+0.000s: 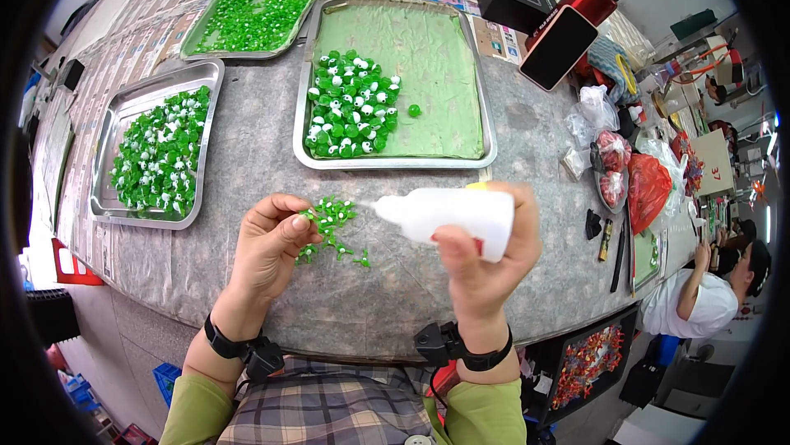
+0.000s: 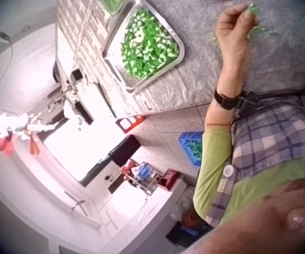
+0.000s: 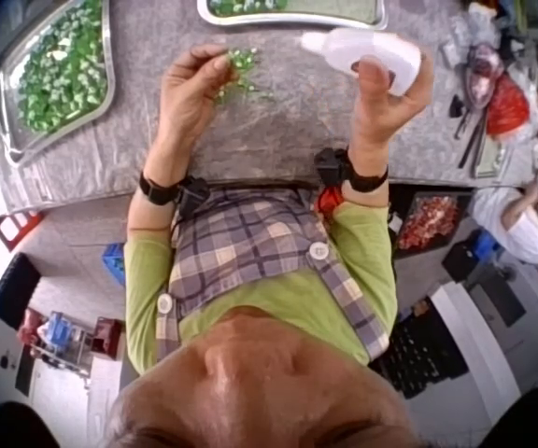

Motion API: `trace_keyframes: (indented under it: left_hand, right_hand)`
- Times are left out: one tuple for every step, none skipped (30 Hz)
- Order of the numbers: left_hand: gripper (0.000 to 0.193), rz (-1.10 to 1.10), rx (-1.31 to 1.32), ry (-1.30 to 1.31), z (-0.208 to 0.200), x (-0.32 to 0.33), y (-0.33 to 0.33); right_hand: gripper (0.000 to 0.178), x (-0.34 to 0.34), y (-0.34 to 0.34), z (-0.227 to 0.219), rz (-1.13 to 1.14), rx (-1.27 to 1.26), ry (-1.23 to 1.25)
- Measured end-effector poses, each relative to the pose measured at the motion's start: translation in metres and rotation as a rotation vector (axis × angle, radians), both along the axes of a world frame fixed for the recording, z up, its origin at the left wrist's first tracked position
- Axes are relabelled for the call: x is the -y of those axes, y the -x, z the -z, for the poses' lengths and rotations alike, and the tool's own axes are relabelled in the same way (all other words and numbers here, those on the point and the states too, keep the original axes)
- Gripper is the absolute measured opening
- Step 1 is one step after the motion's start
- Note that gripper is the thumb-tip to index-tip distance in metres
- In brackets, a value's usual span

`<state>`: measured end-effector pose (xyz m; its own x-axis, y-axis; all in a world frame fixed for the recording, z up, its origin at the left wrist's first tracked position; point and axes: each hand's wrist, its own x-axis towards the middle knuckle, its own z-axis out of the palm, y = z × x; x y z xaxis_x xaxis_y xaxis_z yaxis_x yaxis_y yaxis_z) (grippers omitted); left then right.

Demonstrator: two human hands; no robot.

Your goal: The person applies glue to green plastic bases and attaches white and black eye pieces to them by hand. The completed assemblies are then placed onto the table, and the process is repeated.

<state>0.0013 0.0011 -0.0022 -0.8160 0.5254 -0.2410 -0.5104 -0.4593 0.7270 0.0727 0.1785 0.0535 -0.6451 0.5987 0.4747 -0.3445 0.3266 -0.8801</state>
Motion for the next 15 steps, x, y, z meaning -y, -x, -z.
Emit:
trace_keyframes:
  left_hand:
    - [0.014,0.008,0.001,-0.007,-0.001,-0.002,0.0]
    - [0.013,0.004,0.007,-0.004,-0.001,-0.001,0.0]
    - [0.013,0.0,0.014,-0.002,-0.001,-0.001,0.0]
    - [0.013,0.006,0.014,-0.008,0.0,-0.002,0.0]
    - [0.013,0.0,0.015,-0.004,0.0,-0.001,-0.001]
    - [0.013,-0.005,0.016,-0.001,0.0,0.001,-0.001]
    - [0.013,0.006,0.016,-0.012,-0.001,-0.001,-0.001]
    - [0.013,-0.002,0.019,-0.004,-0.001,-0.001,-0.001]
    - [0.012,-0.009,0.022,0.004,-0.001,-0.001,-0.001]
    - [0.012,0.0,0.021,-0.003,-0.001,-0.001,-0.001]
    - [0.012,-0.009,0.026,0.009,-0.001,-0.001,-0.001]
    - [0.012,-0.017,0.031,0.021,-0.001,-0.001,-0.001]
    - [0.012,-0.012,0.032,0.018,-0.002,-0.001,-0.001]
    - [0.012,-0.016,0.034,0.019,-0.002,-0.001,-0.001]
    - [0.012,-0.02,0.036,0.02,-0.003,-0.001,-0.001]
  right_hand:
    - [0.044,-0.008,-0.002,-0.003,0.008,0.001,-0.007]
    - [0.04,-0.019,-0.002,-0.005,-0.011,0.085,0.067]
    - [0.037,-0.031,-0.002,-0.006,-0.029,0.169,0.139]
    - [0.037,-0.044,-0.002,-0.003,-0.023,0.169,0.133]
    - [0.035,-0.057,-0.001,0.003,-0.017,0.196,0.161]
    - [0.035,-0.069,-0.002,0.01,-0.01,0.223,0.189]
    - [0.035,-0.081,-0.007,0.015,0.003,0.222,0.179]
    - [0.037,-0.093,-0.01,0.023,0.016,0.266,0.184]
    - [0.039,-0.106,-0.013,0.032,0.031,0.31,0.191]
    - [0.039,-0.119,-0.018,0.042,0.059,0.345,0.184]
    - [0.039,-0.128,-0.022,0.049,0.068,0.345,0.178]
    - [0.039,-0.137,-0.027,0.056,0.078,0.375,0.177]
    - [0.039,-0.141,-0.028,0.061,0.084,0.405,0.178]
    - [0.039,-0.144,-0.031,0.065,0.097,0.431,0.203]
    - [0.039,-0.145,-0.035,0.066,0.102,0.431,0.202]
